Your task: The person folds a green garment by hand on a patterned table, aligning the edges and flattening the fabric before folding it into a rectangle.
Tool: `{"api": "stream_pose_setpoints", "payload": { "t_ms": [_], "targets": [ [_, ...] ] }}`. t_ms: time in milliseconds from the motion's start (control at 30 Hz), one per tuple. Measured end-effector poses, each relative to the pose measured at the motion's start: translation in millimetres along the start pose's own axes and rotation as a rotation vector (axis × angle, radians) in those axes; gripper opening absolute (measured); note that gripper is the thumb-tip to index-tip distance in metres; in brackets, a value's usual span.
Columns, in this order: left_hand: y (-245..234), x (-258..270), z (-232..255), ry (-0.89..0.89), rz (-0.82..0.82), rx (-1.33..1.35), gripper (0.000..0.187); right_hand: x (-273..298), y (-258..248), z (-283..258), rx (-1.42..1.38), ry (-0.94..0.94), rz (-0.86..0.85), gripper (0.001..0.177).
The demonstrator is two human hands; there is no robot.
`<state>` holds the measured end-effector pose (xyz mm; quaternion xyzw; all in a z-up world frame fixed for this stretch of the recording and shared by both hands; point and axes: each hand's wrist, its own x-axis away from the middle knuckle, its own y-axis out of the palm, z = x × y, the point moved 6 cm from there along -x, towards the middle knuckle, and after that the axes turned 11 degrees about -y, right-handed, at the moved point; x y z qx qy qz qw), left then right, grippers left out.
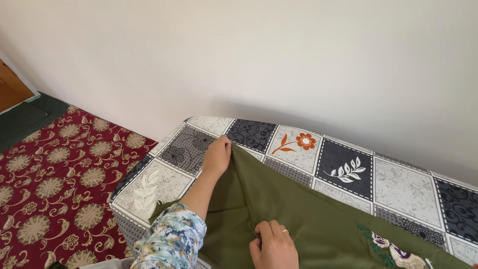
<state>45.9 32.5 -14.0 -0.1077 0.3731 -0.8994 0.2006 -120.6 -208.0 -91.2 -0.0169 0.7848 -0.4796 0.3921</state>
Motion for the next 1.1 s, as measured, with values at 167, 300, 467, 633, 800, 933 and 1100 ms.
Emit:
{"api": "stream_pose_setpoints", "payload": {
  "t_ms": [167, 300, 467, 633, 800, 933, 1100],
  "targets": [
    [-5.7, -4.5, -10.3, -0.072, -0.001, -0.106, 0.021, -6.9, -12.7, -23.3, -0.044, -0.116, 0.024, 0.021],
    [-11.7, -3.0, -10.0, -0.085, 0.007, -0.113, 0.022, -5.7, -9.5, -30.0, -0.046, -0.134, 0.003, 0.020],
    [-7.2, -9.7, -18.3, -0.131, 0.019, -0.090, 0.023, -7.2, -8.9, -32.7, -0.088, -0.196, -0.047, 0.021],
    [1.9, -8.6, -24.1, -0.208, 0.011, -0.051, 0.022, 0.4, 0.7, -35.9, 0.019, -0.250, -0.162, 0.027],
    [-1.1, 9.9, -10.0, -0.216, -0.005, -0.037, 0.024, -9.1, -16.0, -29.2, -0.087, 0.037, -0.299, 0.013],
    [-7.0, 39.4, 7.6, -0.187, -0.017, -0.063, 0.027, -11.3, -23.2, -21.2, 0.005, 0.157, -0.188, 0.014],
    [7.5, 50.5, 1.7, -0.131, -0.086, -0.189, 0.049, -7.4, -15.5, -10.9, 0.047, 0.174, -0.148, 0.026]
  ]
}}
